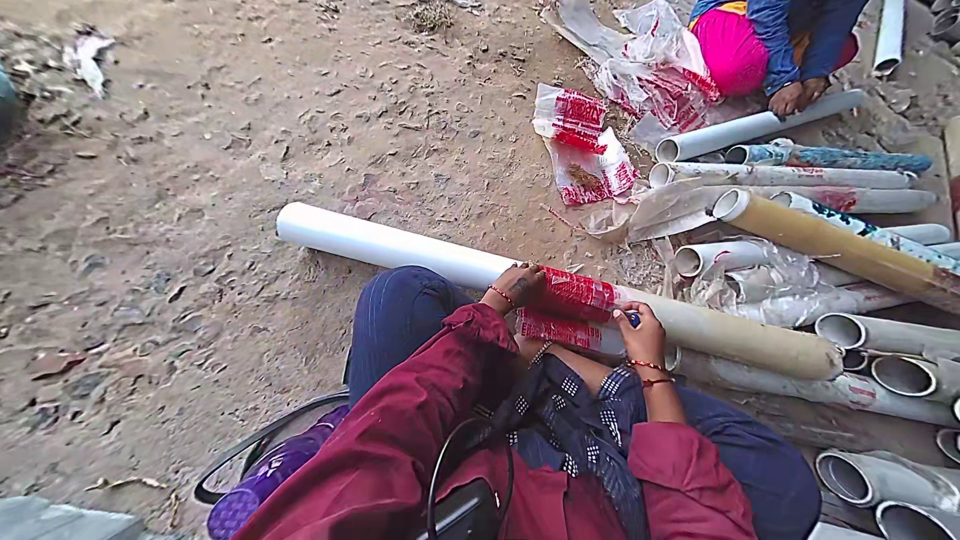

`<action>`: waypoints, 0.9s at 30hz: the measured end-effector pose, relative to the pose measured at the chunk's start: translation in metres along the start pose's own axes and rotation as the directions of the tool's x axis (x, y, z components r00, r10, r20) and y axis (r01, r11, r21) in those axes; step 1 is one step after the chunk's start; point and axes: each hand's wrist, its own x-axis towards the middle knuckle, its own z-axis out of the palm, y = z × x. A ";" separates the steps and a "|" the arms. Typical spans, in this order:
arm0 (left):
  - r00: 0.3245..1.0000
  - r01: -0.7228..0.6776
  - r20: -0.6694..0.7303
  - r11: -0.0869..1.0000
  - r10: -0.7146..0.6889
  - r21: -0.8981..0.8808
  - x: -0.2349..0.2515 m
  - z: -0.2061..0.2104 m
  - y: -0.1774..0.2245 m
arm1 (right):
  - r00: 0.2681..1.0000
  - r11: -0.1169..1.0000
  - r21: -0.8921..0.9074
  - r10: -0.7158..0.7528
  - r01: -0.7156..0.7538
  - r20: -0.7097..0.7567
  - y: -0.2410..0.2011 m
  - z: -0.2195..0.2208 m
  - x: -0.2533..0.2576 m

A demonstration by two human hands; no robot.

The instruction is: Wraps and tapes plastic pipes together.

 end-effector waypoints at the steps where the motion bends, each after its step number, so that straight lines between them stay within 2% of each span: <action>1: 1.000 -0.019 0.005 0.999 0.019 0.029 0.003 0.002 -0.002 | 1.000 1.000 -0.030 -0.004 0.004 -0.015 0.002 -0.009 -0.001; 4: 0.999 -0.027 0.042 0.995 0.023 0.099 0.009 -0.003 0.002 | 1.000 0.997 -0.072 -0.005 0.003 -0.018 0.011 -0.038 -0.004; 6: 0.960 0.093 0.241 0.976 -0.141 0.197 0.006 -0.031 0.031 | 1.000 0.999 -0.034 0.010 -0.011 -0.017 0.023 -0.054 0.000; 7: 0.931 0.102 0.315 0.959 -0.186 0.266 0.007 -0.038 0.038 | 0.999 0.999 0.005 0.033 -0.033 -0.023 0.031 -0.058 0.002; 10: 0.977 -0.047 0.213 0.955 -0.017 0.291 0.013 -0.012 0.009 | 0.987 0.974 0.170 0.156 -0.149 -0.025 0.052 -0.054 0.006; 12: 0.969 -0.023 0.241 0.947 -0.058 0.319 0.012 -0.011 0.011 | 0.976 0.946 0.243 0.218 -0.214 0.010 0.055 -0.045 0.008; 15: 0.967 0.003 0.236 0.923 -0.101 0.384 0.009 -0.006 0.017 | 0.979 0.956 0.215 0.190 -0.201 0.071 0.048 -0.037 0.013; 18: 0.980 0.075 0.142 0.926 -0.136 0.369 0.007 -0.007 0.020 | 0.984 0.976 0.150 0.145 -0.160 0.105 0.042 -0.036 0.020; 20: 0.982 0.164 0.045 0.946 -0.183 0.280 0.011 -0.013 0.015 | 0.982 0.976 0.135 0.158 -0.171 0.107 0.044 -0.036 0.022; 22: 0.990 0.139 -0.054 0.975 -0.131 0.172 0.013 -0.016 0.002 | 0.977 0.971 0.138 0.182 -0.196 0.109 0.049 -0.035 0.022; 24: 0.990 -0.027 -0.140 0.999 0.033 0.040 0.005 -0.015 -0.013 | 0.977 0.971 0.133 0.187 -0.200 0.101 0.052 -0.038 0.022; 27: 0.962 -0.254 -0.095 0.967 0.256 0.031 -0.002 -0.013 -0.024 | 0.982 0.974 0.136 0.174 -0.183 0.077 0.048 -0.043 0.022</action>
